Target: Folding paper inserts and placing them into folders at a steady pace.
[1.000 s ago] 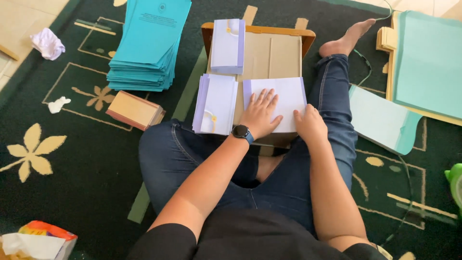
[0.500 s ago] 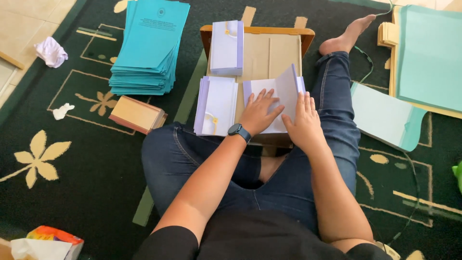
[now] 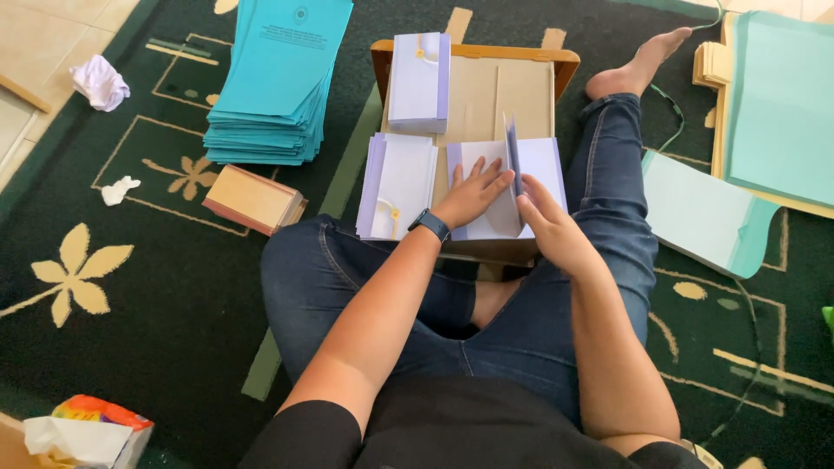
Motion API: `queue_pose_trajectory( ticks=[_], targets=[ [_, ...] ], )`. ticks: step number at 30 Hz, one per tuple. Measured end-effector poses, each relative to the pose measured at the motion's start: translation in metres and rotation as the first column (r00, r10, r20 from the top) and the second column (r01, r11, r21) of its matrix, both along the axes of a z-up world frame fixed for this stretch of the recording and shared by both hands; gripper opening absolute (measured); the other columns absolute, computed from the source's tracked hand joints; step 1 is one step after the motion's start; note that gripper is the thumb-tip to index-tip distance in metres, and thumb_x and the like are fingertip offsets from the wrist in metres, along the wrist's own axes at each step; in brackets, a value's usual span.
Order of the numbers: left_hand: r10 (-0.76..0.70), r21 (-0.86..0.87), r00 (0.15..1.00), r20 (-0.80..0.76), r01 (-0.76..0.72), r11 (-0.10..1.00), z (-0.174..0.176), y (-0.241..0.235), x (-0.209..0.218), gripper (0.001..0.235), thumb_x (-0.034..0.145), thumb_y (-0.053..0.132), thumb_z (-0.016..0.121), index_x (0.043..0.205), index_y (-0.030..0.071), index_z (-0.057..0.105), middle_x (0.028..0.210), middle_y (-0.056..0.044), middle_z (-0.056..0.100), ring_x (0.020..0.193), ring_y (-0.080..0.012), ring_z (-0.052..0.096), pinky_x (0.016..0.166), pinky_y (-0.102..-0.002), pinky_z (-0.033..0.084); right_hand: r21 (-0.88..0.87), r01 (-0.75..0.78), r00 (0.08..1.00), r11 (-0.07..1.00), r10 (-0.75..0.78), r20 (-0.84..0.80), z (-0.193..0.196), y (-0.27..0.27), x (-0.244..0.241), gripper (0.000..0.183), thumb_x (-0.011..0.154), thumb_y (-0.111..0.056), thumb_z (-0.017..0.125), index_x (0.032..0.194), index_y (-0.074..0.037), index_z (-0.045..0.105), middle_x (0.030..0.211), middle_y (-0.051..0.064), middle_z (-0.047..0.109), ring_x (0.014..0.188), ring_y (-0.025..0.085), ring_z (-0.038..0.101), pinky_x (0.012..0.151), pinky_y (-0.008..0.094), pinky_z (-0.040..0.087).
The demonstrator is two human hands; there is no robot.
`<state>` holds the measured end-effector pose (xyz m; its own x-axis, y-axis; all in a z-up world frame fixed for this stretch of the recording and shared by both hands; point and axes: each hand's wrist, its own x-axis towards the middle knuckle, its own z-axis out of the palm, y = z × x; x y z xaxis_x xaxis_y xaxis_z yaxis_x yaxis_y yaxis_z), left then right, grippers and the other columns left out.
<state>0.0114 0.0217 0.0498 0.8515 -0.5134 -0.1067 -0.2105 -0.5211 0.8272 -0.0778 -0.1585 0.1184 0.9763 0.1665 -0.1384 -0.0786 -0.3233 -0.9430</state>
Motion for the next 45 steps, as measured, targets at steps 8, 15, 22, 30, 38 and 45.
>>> queue_pose_trajectory(
  ticks=[8, 15, 22, 30, 38, 45],
  targets=[
    [-0.045, 0.020, 0.989, 0.144, 0.043, 0.999, -0.073, -0.004, 0.031, 0.060, 0.113, 0.053, 0.015, 0.149, 0.025, 0.054, 0.167, -0.011, 0.034, 0.159, -0.0310, 0.013, 0.123, -0.065, -0.005, -0.593, 0.338, 0.797, 0.731, 0.113, 0.593, -0.030, -0.008, 0.017, 0.050, 0.104, -0.011, 0.054, 0.152, -0.001, 0.044, 0.157, 0.027, 0.039, 0.141, 0.045, 0.044, 0.113, 0.053, 0.041],
    [0.268, -0.405, 0.959, -0.094, -0.283, 0.869, -0.001, 0.005, 0.001, 0.046, 0.099, 0.060, 0.055, 0.112, 0.021, 0.074, 0.098, -0.004, 0.078, 0.106, -0.0198, 0.070, 0.102, -0.042, 0.047, -0.748, -0.003, 0.795, 0.664, 0.455, 0.401, -0.104, -0.013, 0.038, 0.052, 0.098, -0.009, 0.053, 0.150, -0.004, 0.052, 0.157, 0.020, 0.047, 0.145, 0.036, 0.045, 0.119, 0.045, 0.037],
    [0.191, 0.105, 0.646, 0.739, -0.391, 0.914, -0.034, -0.017, -0.004, 0.090, 0.083, 0.012, 0.070, 0.162, 0.007, 0.026, 0.167, -0.026, 0.023, 0.154, -0.0474, 0.024, 0.118, -0.062, 0.037, -0.766, 0.032, 0.811, 0.642, 0.431, 0.395, -0.124, -0.018, 0.054, 0.052, 0.094, -0.015, 0.056, 0.146, -0.013, 0.059, 0.155, 0.013, 0.049, 0.139, 0.038, 0.051, 0.117, 0.047, 0.040],
    [0.220, 0.241, 0.679, 0.701, -0.516, 0.822, -0.069, -0.028, -0.004, 0.050, 0.097, 0.019, 0.046, 0.143, 0.000, 0.051, 0.154, -0.023, 0.046, 0.145, -0.0405, 0.042, 0.120, -0.054, 0.030, -0.864, 0.009, 0.908, 0.504, 0.358, 0.218, -0.111, -0.003, 0.096, 0.059, 0.103, -0.017, 0.035, 0.162, -0.016, 0.039, 0.168, 0.009, 0.034, 0.157, 0.026, 0.026, 0.126, 0.051, 0.021],
    [0.237, 0.303, 0.693, 0.681, -0.562, 0.770, -0.062, -0.029, -0.008, 0.054, 0.098, 0.025, 0.043, 0.148, 0.004, 0.048, 0.158, -0.018, 0.043, 0.147, -0.0375, 0.039, 0.117, -0.058, 0.029, -0.864, 0.035, 0.906, 0.503, 0.350, 0.240, -0.097, 0.006, 0.090, 0.056, 0.106, -0.020, 0.033, 0.162, -0.012, 0.038, 0.168, 0.012, 0.034, 0.157, 0.028, 0.026, 0.126, 0.050, 0.020],
    [0.244, 0.302, 0.677, 0.695, -0.582, 0.755, -0.059, -0.028, -0.009, 0.052, 0.100, 0.026, 0.042, 0.147, 0.006, 0.051, 0.158, -0.017, 0.043, 0.147, -0.0368, 0.040, 0.115, -0.059, 0.031, -0.887, 0.017, 0.919, 0.461, 0.343, 0.196, -0.102, 0.006, 0.095, 0.057, 0.107, -0.028, 0.033, 0.163, -0.016, 0.034, 0.169, 0.008, 0.032, 0.158, 0.025, 0.024, 0.126, 0.048, 0.020]
  ],
)
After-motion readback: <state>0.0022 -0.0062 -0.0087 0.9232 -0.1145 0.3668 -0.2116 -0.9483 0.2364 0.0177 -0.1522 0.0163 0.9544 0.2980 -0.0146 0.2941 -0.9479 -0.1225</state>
